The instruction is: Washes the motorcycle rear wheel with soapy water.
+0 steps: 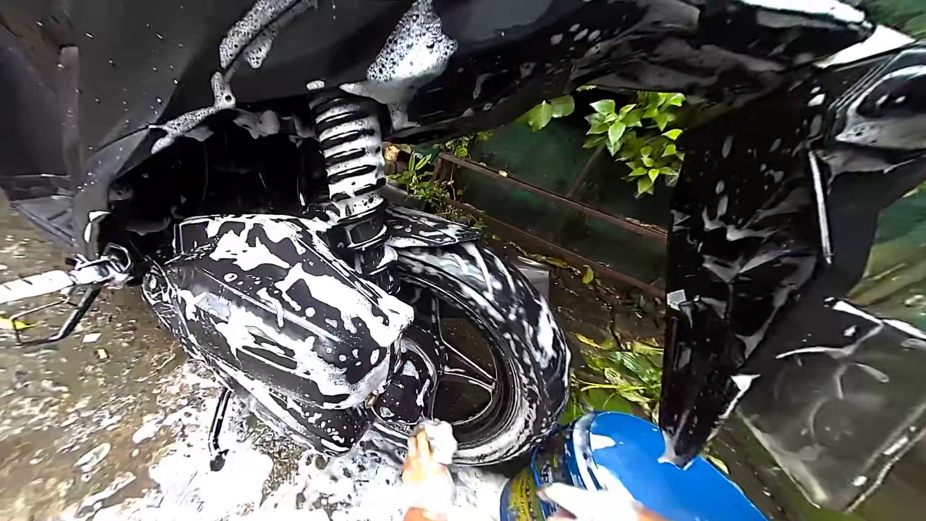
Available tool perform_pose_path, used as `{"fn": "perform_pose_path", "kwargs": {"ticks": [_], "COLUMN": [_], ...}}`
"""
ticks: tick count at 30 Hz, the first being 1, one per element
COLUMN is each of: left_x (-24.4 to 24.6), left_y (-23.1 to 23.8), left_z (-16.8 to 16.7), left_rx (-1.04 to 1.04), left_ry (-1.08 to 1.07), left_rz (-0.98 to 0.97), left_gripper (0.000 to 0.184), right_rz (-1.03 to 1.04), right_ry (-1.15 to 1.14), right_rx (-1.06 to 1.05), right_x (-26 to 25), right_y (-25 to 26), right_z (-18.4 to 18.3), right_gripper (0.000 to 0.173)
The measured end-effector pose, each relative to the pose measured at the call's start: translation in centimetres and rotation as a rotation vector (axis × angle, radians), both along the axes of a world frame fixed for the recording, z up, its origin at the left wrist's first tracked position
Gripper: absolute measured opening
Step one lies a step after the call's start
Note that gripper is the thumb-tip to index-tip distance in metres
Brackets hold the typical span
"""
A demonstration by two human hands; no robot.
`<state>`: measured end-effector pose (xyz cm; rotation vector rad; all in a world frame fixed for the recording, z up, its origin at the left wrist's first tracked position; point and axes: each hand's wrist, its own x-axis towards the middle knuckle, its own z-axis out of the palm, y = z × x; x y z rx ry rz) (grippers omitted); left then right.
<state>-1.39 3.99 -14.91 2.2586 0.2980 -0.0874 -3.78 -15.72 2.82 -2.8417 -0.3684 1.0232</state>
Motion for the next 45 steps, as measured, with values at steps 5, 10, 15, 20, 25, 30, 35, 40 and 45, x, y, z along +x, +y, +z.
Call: {"fn": "perform_pose_path", "kwargs": {"ticks": [5,10,15,20,25,30,35,40,45], "left_x": [-0.2,2.1,6.4,2.9,0.6,-0.1,0.9,4.6,4.0], "left_y": [-2.5,-3.0,3.8,-7.5,-2.7,-3.0,-1.7,3.3,3.0], "left_z": [0.2,16.5,23.8,8.8,-3.8,-1.4,11.2,22.3,25.3], "left_rx": [0.081,-0.409,-0.694,-0.398,-0.129,-0.203,-0.141,-0.519,-0.877], "left_ry": [-0.126,-0.370,-0.558,-0.733,-0.459,-0.207,-0.117,-0.453,-0.429], "left_rz": [0.060,0.226,0.556,0.521,0.341,0.274,-0.172,0.302,0.492], "left_gripper": [0.048,0.037,0.030,0.045,0.050,0.053,0.039,0.026,0.049], "right_rz": [-0.009,-0.119,-0.103,-0.104,-0.045,-0.391,-0.259,-0.331,-0.115], "right_ry": [-0.532,-0.861,-1.085,-1.040,-1.332,-1.136,-0.305,-0.107,-0.418], "right_rx": [0.040,0.180,0.500,0.731,0.907,0.683,0.328,0.412,0.264], "right_x": [3.0,4.0,5.7,8.8,9.6,4.2,0.5,-0.8,-1.5], "right_y": [1.4,2.4,2.8,8.9,7.8,5.0,2.8,1.3,0.9], "right_z": [2.7,1.9,4.0,6.4,0.5,-11.4,-14.3,-10.8,-6.4], "right_gripper": [0.048,0.033,0.076,0.077,0.071,0.086,0.051,0.062,0.050]}}
